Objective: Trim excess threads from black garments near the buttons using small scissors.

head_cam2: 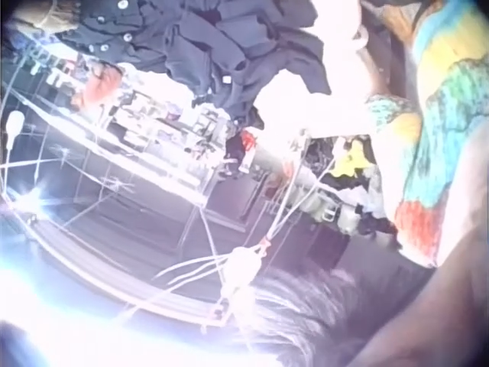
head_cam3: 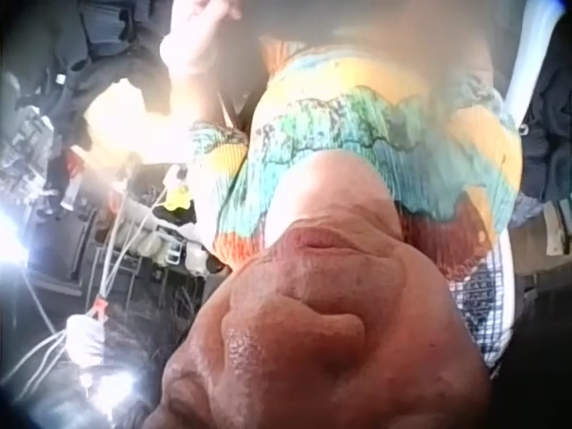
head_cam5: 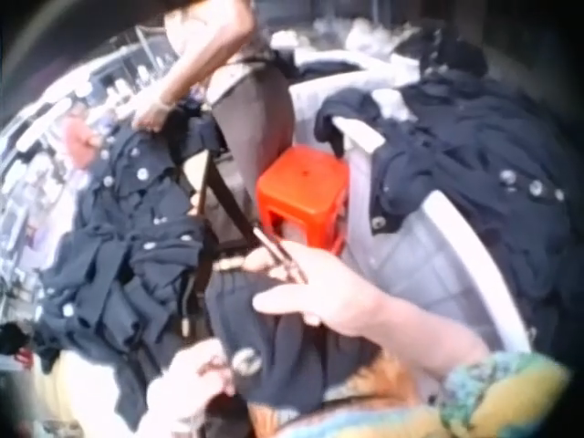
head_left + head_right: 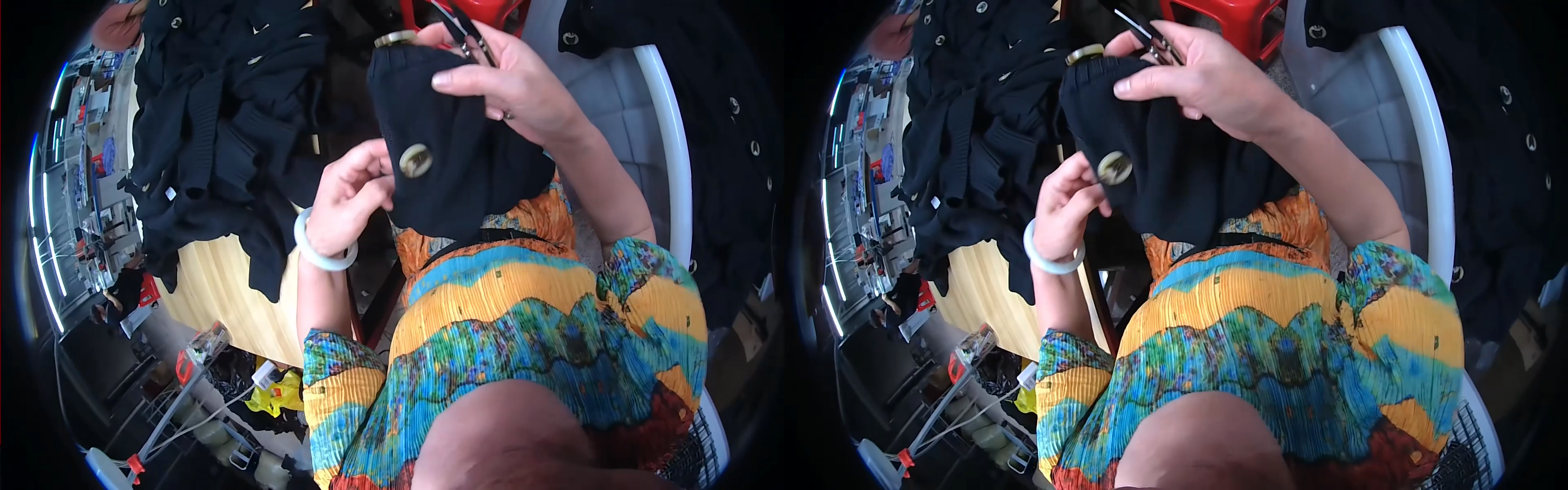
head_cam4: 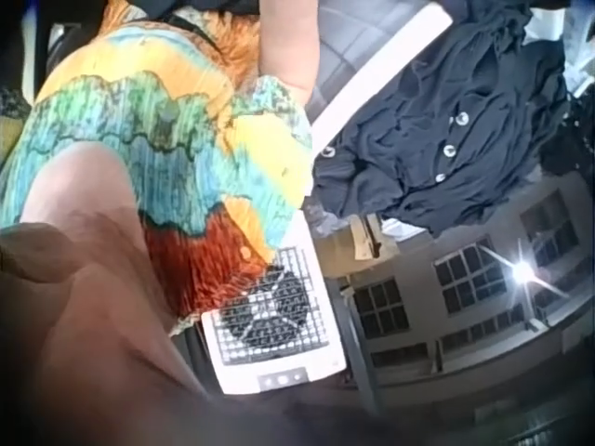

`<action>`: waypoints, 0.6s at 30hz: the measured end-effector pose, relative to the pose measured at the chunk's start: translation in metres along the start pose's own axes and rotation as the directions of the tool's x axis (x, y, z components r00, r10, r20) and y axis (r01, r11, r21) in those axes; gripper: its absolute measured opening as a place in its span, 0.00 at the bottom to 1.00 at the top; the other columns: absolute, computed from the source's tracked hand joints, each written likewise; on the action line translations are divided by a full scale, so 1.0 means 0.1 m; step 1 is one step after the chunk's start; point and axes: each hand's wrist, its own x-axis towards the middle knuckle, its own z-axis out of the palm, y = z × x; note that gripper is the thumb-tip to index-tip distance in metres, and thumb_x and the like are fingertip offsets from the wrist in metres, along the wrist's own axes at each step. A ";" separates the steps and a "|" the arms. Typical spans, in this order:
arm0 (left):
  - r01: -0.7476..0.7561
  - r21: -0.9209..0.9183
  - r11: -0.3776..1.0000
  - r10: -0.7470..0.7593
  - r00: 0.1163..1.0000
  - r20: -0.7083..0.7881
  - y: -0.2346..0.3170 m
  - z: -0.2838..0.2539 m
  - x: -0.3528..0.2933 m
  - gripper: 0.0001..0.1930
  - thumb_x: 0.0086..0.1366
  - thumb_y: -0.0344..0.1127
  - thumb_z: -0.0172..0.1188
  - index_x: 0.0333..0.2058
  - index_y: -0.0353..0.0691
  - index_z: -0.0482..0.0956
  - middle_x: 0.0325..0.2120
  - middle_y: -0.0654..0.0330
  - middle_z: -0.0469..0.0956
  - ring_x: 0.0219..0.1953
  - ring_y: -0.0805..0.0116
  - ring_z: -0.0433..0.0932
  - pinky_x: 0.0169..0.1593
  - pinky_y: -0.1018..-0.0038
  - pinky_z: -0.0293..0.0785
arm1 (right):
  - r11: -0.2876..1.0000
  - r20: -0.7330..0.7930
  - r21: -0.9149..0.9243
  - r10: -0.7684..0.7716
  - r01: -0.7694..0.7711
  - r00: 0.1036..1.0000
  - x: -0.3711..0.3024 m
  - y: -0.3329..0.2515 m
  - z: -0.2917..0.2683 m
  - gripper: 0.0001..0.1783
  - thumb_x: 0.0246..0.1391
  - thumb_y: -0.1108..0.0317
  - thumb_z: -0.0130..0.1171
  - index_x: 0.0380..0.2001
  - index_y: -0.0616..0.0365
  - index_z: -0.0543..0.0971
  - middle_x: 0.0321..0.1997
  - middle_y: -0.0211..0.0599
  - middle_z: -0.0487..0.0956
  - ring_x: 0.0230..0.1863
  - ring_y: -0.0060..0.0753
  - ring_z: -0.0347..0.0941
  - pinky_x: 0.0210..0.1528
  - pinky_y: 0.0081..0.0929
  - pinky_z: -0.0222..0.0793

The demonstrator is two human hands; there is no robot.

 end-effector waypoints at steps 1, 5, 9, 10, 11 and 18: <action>-0.028 -0.095 0.995 0.033 0.998 0.052 0.08 0.05 -0.04 0.18 0.51 0.18 0.42 0.43 0.31 0.68 0.31 0.62 0.74 0.23 0.82 0.68 0.25 0.88 0.63 | 0.999 -0.019 -0.021 -0.030 0.030 0.999 0.01 -0.03 -0.03 0.18 0.43 0.66 0.59 0.39 0.58 0.71 0.19 0.19 0.65 0.13 0.06 0.55 0.14 0.06 0.49; 0.008 -0.577 0.817 -0.004 1.000 0.008 0.13 0.18 -0.16 0.18 0.55 0.26 0.41 0.45 0.27 0.65 0.27 0.55 0.74 0.16 0.77 0.68 0.20 0.87 0.62 | 0.996 -0.028 -0.077 -0.045 0.043 0.999 0.05 0.06 -0.01 0.17 0.43 0.64 0.60 0.38 0.57 0.71 0.19 0.20 0.66 0.14 0.07 0.56 0.14 0.06 0.49; -0.004 -0.602 0.798 -0.007 1.000 -0.016 -0.13 0.20 -0.16 0.23 0.54 0.29 0.49 0.49 0.28 0.61 0.33 0.57 0.74 0.22 0.80 0.71 0.22 0.90 0.64 | 0.987 0.001 -0.164 0.007 -0.007 1.000 0.10 0.33 -0.06 0.18 0.45 0.62 0.58 0.41 0.55 0.71 0.27 0.20 0.70 0.18 0.04 0.57 0.15 0.05 0.47; 0.001 -0.549 0.836 -0.033 0.998 -0.048 -0.16 0.22 -0.18 0.24 0.52 0.27 0.51 0.49 0.29 0.61 0.34 0.58 0.74 0.23 0.81 0.71 0.22 0.91 0.64 | 0.987 0.000 -0.159 0.015 -0.015 1.000 0.08 0.37 -0.04 0.18 0.45 0.62 0.58 0.41 0.55 0.71 0.27 0.20 0.70 0.18 0.04 0.57 0.15 0.05 0.47; 0.012 -0.533 0.846 -0.045 0.998 -0.048 -0.17 0.21 -0.18 0.26 0.50 0.22 0.52 0.50 0.30 0.61 0.36 0.60 0.73 0.24 0.84 0.71 0.23 0.92 0.65 | 0.987 -0.006 -0.158 0.007 -0.008 1.000 0.08 0.40 -0.03 0.19 0.45 0.62 0.58 0.41 0.55 0.71 0.25 0.20 0.69 0.17 0.05 0.56 0.15 0.06 0.48; -0.068 -0.177 0.982 0.002 0.936 -0.351 -0.22 0.28 -0.18 0.25 0.54 0.23 0.54 0.51 0.31 0.59 0.29 0.64 0.73 0.33 0.83 0.71 0.38 0.89 0.66 | 0.983 0.016 -0.184 -0.012 0.015 1.000 0.02 0.41 0.03 0.18 0.45 0.64 0.59 0.39 0.57 0.70 0.22 0.22 0.68 0.21 0.09 0.60 0.23 0.09 0.54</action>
